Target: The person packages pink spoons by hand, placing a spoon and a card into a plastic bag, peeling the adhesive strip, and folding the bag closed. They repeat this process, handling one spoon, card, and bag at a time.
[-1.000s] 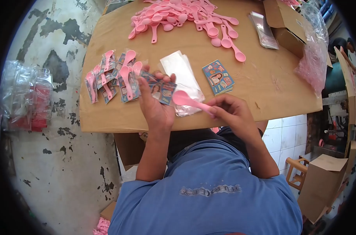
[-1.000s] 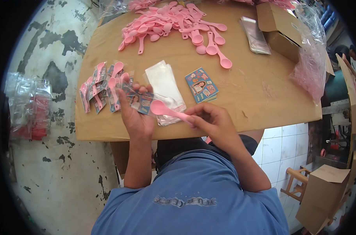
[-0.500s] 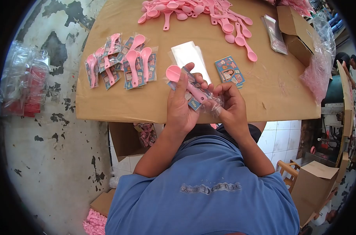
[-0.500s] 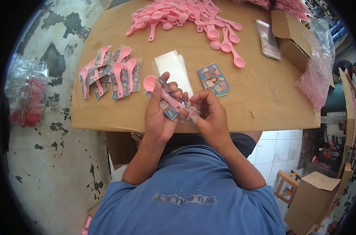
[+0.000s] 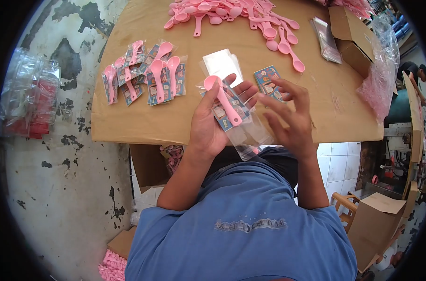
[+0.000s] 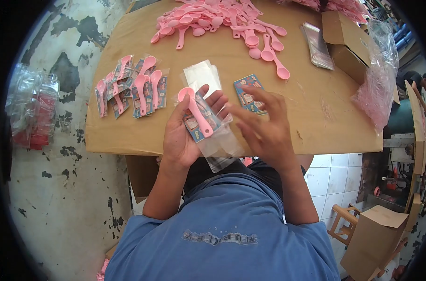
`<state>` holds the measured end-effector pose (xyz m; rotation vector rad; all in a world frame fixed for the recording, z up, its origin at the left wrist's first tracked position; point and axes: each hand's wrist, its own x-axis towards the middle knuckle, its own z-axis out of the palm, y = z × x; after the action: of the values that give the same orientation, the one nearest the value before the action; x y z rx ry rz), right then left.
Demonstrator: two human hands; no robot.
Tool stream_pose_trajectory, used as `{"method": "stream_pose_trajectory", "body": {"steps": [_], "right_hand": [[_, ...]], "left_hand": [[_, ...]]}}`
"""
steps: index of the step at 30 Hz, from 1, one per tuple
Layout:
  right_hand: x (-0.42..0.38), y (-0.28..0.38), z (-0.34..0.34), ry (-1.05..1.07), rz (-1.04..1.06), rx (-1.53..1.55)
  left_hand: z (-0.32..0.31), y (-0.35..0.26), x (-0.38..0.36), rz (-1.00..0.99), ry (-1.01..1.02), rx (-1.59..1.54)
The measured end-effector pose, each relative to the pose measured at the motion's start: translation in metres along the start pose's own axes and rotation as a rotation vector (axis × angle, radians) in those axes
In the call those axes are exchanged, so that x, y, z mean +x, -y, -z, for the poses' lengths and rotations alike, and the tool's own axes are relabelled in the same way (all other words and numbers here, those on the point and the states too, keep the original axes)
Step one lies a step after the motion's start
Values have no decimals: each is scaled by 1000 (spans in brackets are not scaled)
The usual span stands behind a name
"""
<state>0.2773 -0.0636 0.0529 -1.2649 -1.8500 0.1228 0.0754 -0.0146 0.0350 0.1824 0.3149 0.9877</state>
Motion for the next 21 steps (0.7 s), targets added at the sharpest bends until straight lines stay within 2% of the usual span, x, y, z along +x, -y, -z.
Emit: {"method": "stream_pose_trajectory", "body": {"steps": [3, 7, 10, 11, 14, 15, 17, 18, 21], "right_hand": [[4, 8, -7, 29, 158, -74], [8, 4, -6, 54, 233, 135], [12, 5, 6, 56, 129, 484], [10, -1, 8, 29, 113, 492], [5, 14, 8, -53, -309, 647], [4, 8, 7, 5, -309, 610], [1, 14, 5, 39, -444, 712], [0, 17, 4, 59, -510, 765], [-10, 12, -8, 63, -610, 866]], "left_hand": [[-9, 8, -2, 57, 52, 63], [-13, 11, -3, 125, 87, 109], [-5, 7, -4, 41, 52, 220], [-1, 4, -5, -2, 39, 272], [-5, -1, -9, -101, 109, 520], [-7, -1, -11, -113, 175, 564], [-10, 4, -14, -117, 170, 746], [-11, 6, -16, -122, 163, 838], [-12, 12, -17, -113, 17, 819]]}}
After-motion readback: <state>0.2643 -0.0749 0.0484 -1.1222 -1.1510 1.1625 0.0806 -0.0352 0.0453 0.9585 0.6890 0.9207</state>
